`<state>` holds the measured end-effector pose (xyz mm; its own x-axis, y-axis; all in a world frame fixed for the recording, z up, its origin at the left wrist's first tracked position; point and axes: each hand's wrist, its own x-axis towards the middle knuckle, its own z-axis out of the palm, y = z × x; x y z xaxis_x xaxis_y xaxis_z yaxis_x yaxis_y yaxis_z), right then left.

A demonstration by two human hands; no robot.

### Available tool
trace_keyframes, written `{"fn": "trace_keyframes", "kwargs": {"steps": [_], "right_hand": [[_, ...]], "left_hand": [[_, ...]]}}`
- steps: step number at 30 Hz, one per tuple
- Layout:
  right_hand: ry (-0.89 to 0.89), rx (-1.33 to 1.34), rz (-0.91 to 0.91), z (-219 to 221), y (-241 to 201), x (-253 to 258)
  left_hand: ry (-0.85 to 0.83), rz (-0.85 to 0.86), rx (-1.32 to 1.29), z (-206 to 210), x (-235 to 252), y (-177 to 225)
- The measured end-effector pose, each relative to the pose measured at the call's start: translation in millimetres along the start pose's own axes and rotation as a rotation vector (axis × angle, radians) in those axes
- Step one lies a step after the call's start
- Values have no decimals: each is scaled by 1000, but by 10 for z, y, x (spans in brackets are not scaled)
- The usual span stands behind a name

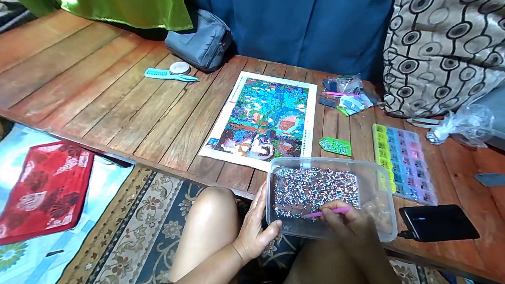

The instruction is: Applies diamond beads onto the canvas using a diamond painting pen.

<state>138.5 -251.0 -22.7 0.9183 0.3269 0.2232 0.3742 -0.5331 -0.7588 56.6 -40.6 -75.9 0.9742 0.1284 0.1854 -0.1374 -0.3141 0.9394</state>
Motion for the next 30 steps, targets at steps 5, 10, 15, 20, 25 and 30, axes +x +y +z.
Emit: {"fn": "trace_keyframes", "kwargs": {"steps": [5, 10, 15, 20, 25, 30], "right_hand": [[-1, -9, -18, -6, 5, 6], [21, -20, -24, -8, -21, 9], [47, 32, -25, -8, -14, 8], [14, 154, 70, -47, -11, -4], [16, 140, 77, -46, -12, -1], [4, 93, 55, -33, -4, 1]], "left_hand": [[3, 5, 1, 2, 2, -8], [21, 28, 13, 10, -5, -17], [18, 16, 1, 4, -3, 2], [14, 11, 1, 8, -2, -11], [10, 17, -2, 8, -5, -25], [12, 18, -6, 6, -1, -13]]}}
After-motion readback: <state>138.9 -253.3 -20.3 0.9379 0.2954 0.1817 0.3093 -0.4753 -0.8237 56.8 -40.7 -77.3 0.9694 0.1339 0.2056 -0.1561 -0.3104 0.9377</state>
